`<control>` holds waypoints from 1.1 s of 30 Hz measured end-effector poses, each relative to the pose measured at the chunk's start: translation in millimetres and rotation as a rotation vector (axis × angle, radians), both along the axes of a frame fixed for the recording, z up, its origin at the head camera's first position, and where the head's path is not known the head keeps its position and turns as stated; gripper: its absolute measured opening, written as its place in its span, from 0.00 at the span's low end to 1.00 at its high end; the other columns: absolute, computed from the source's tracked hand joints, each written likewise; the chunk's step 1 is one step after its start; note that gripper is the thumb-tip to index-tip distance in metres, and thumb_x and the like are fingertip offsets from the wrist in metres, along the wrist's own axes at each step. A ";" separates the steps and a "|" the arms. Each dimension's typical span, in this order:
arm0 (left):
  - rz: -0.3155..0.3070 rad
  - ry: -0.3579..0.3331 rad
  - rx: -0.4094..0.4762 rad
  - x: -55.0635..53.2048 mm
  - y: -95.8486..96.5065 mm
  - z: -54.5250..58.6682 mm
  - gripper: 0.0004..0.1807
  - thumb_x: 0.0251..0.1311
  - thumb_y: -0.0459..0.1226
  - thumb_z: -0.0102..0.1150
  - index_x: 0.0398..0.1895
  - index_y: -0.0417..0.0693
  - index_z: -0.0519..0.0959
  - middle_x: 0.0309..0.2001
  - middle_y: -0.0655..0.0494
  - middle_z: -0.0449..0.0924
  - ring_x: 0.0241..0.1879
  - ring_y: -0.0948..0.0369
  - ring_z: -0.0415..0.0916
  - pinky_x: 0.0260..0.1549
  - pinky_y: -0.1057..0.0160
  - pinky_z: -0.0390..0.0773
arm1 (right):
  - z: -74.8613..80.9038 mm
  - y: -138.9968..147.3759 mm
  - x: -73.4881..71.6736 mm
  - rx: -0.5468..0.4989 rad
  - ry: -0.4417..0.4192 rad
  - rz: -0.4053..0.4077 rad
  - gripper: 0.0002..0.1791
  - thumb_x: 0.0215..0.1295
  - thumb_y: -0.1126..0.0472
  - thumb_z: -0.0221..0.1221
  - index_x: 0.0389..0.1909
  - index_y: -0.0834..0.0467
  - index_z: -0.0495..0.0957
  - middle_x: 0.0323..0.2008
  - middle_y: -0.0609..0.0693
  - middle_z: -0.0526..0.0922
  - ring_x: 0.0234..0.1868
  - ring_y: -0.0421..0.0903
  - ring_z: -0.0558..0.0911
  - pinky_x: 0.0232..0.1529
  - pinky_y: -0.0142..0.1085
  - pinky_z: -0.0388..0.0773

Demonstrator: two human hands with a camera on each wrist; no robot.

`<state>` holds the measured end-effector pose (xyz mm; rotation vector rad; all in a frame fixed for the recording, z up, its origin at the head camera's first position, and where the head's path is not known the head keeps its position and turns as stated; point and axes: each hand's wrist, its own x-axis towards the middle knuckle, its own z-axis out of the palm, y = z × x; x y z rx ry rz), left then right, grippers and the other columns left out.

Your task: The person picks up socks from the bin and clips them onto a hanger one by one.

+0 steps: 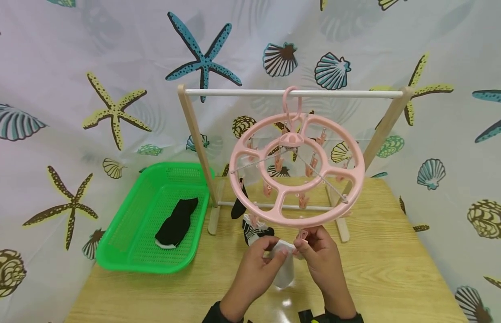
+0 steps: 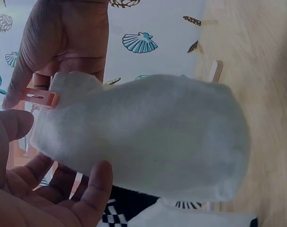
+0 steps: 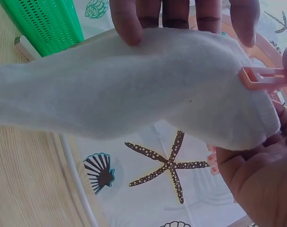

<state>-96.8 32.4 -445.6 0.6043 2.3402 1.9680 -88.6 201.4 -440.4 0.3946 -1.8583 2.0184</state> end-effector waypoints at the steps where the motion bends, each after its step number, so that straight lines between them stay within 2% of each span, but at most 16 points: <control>1: 0.019 0.080 -0.023 0.0 -1.3 2.4 0.12 0.67 0.43 0.62 0.46 0.46 0.81 0.43 0.57 0.79 0.44 0.60 0.77 0.38 0.64 0.80 | -0.2 0.3 -0.4 0.001 0.001 0.003 0.10 0.65 0.74 0.60 0.41 0.73 0.68 0.32 0.50 0.75 0.30 0.42 0.78 0.30 0.32 0.79; 5: 0.133 0.509 -0.084 0.4 -5.6 19.3 0.05 0.63 0.36 0.64 0.40 0.48 0.82 0.42 0.59 0.76 0.43 0.60 0.74 0.41 0.61 0.77 | -0.5 0.7 0.0 0.010 -0.014 -0.002 0.10 0.65 0.76 0.59 0.42 0.73 0.68 0.33 0.50 0.74 0.30 0.41 0.78 0.30 0.30 0.78; 7: 0.180 0.681 -0.112 -2.3 -5.9 31.1 0.03 0.60 0.33 0.65 0.37 0.46 0.83 0.42 0.57 0.76 0.44 0.59 0.73 0.44 0.59 0.75 | -0.2 -0.2 0.8 0.018 -0.032 -0.016 0.10 0.65 0.76 0.59 0.42 0.72 0.69 0.33 0.50 0.74 0.30 0.41 0.77 0.30 0.31 0.79; 9: 0.218 0.771 -0.171 -6.3 -5.1 41.7 0.04 0.58 0.33 0.67 0.36 0.46 0.84 0.44 0.55 0.75 0.48 0.56 0.73 0.50 0.56 0.74 | 0.2 -1.8 1.1 0.026 -0.049 -0.034 0.09 0.64 0.76 0.60 0.42 0.70 0.69 0.32 0.50 0.74 0.29 0.41 0.77 0.30 0.31 0.79; 11: 0.262 0.816 -0.261 -10.7 -3.4 49.4 0.06 0.57 0.35 0.69 0.38 0.47 0.85 0.47 0.52 0.75 0.52 0.53 0.72 0.55 0.52 0.71 | 0.2 -3.8 1.5 0.041 -0.060 -0.046 0.09 0.64 0.76 0.60 0.41 0.69 0.70 0.32 0.50 0.74 0.29 0.41 0.77 0.29 0.32 0.79; 13: 0.290 0.807 -0.359 -14.4 -1.2 53.7 0.12 0.57 0.40 0.71 0.42 0.48 0.84 0.50 0.49 0.75 0.57 0.49 0.69 0.59 0.47 0.68 | -0.3 -5.9 1.2 0.054 -0.064 -0.050 0.09 0.64 0.75 0.60 0.42 0.69 0.71 0.33 0.49 0.75 0.30 0.40 0.78 0.29 0.32 0.80; 15: 0.292 0.778 -0.440 -17.8 1.5 54.8 0.16 0.58 0.46 0.70 0.47 0.49 0.84 0.54 0.46 0.73 0.61 0.45 0.66 0.62 0.44 0.64 | -1.0 -7.7 0.8 0.071 -0.060 -0.052 0.09 0.65 0.73 0.60 0.43 0.69 0.72 0.33 0.49 0.76 0.31 0.40 0.78 0.30 0.32 0.80; 18: 0.269 0.721 -0.491 -21.9 4.7 54.3 0.19 0.60 0.50 0.68 0.48 0.50 0.84 0.57 0.42 0.72 0.64 0.42 0.63 0.62 0.40 0.62 | -1.7 -9.5 0.5 0.085 -0.063 -0.055 0.10 0.65 0.72 0.61 0.45 0.69 0.74 0.35 0.48 0.79 0.32 0.40 0.79 0.30 0.32 0.81; 21: 0.264 0.687 -0.478 -24.0 5.9 54.0 0.15 0.60 0.49 0.68 0.42 0.50 0.85 0.56 0.42 0.73 0.63 0.40 0.64 0.62 0.40 0.63 | -1.0 -9.9 0.3 0.085 -0.099 -0.058 0.09 0.65 0.73 0.60 0.45 0.66 0.75 0.34 0.49 0.78 0.32 0.39 0.79 0.30 0.33 0.82; 23: 0.263 0.666 -0.459 -24.1 5.3 54.6 0.13 0.60 0.47 0.69 0.41 0.49 0.85 0.55 0.42 0.72 0.62 0.42 0.65 0.59 0.42 0.67 | -0.2 -9.9 0.4 0.080 -0.129 -0.054 0.09 0.65 0.74 0.60 0.44 0.65 0.75 0.34 0.50 0.77 0.32 0.40 0.79 0.30 0.33 0.82; 28: 0.231 0.617 -0.446 -23.1 3.3 55.6 0.12 0.63 0.46 0.67 0.42 0.50 0.85 0.57 0.42 0.71 0.59 0.44 0.68 0.50 0.47 0.76 | 1.6 -10.0 1.2 0.078 -0.150 -0.056 0.08 0.65 0.77 0.58 0.42 0.67 0.74 0.33 0.52 0.75 0.30 0.41 0.79 0.30 0.34 0.82; 33: 0.233 0.626 -0.439 -23.8 0.7 56.2 0.11 0.61 0.46 0.68 0.41 0.50 0.85 0.57 0.43 0.73 0.58 0.45 0.70 0.47 0.49 0.79 | 0.9 -8.2 0.3 0.081 -0.154 -0.071 0.08 0.65 0.75 0.59 0.44 0.69 0.74 0.34 0.54 0.76 0.32 0.42 0.81 0.32 0.35 0.82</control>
